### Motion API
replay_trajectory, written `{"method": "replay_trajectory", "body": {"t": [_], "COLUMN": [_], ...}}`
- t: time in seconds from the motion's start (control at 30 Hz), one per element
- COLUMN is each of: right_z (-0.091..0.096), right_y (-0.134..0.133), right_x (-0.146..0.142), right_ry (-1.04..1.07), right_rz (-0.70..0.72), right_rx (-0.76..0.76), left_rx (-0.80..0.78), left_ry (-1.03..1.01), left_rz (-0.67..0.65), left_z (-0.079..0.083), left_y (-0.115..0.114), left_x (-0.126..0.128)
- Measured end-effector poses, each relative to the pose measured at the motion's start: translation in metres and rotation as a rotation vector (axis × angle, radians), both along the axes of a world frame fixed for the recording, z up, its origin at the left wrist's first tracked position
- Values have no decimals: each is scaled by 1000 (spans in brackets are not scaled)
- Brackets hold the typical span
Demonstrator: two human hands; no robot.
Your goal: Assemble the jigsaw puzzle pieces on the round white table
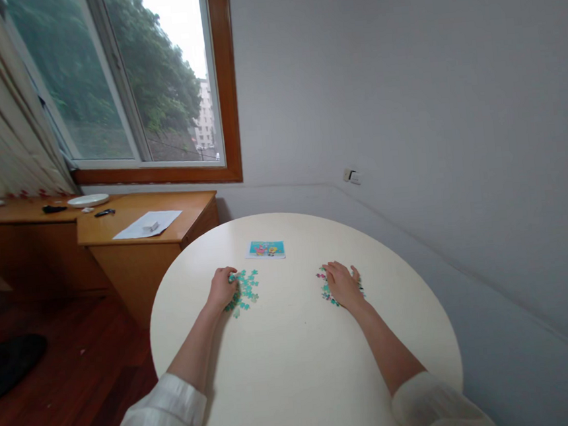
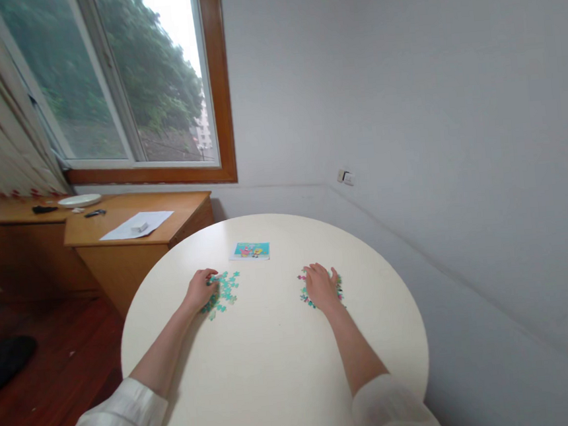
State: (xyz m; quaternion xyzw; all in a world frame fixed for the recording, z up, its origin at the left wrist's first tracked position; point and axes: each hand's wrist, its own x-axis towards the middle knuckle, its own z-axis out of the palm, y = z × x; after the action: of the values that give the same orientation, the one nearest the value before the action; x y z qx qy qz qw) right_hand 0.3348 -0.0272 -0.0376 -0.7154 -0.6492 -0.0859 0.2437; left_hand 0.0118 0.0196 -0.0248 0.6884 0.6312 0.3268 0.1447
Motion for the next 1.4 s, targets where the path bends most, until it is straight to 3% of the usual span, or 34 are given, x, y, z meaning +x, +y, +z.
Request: {"method": "replay_trajectory", "body": {"t": [0.27,0.6,0.93,1.03,1.17,1.4], "right_z": [-3,-3,-3,1,9,12], "right_y": [-3,-5,-8,-10,-15,-21], "right_x": [-3,-1,-5,-8,-11,-14], "right_ry": [-13,-13,-21,-12,-17,-78], "right_rz": [72,10,38,59,61,-59], "right_rx": [-21,-13,-84,-104,-152,-258], "left_rx": [28,27,20,-7,-65,-121], "left_ry": [-16,-33,-105,3,311,536], "left_rz": [25,40,31,3,-36,-83], "left_z": [-5,-3,0,6,13,2], "left_y": [3,2,0,-7,-26,-39], "left_x": [1,4,7,13,30,46]}}
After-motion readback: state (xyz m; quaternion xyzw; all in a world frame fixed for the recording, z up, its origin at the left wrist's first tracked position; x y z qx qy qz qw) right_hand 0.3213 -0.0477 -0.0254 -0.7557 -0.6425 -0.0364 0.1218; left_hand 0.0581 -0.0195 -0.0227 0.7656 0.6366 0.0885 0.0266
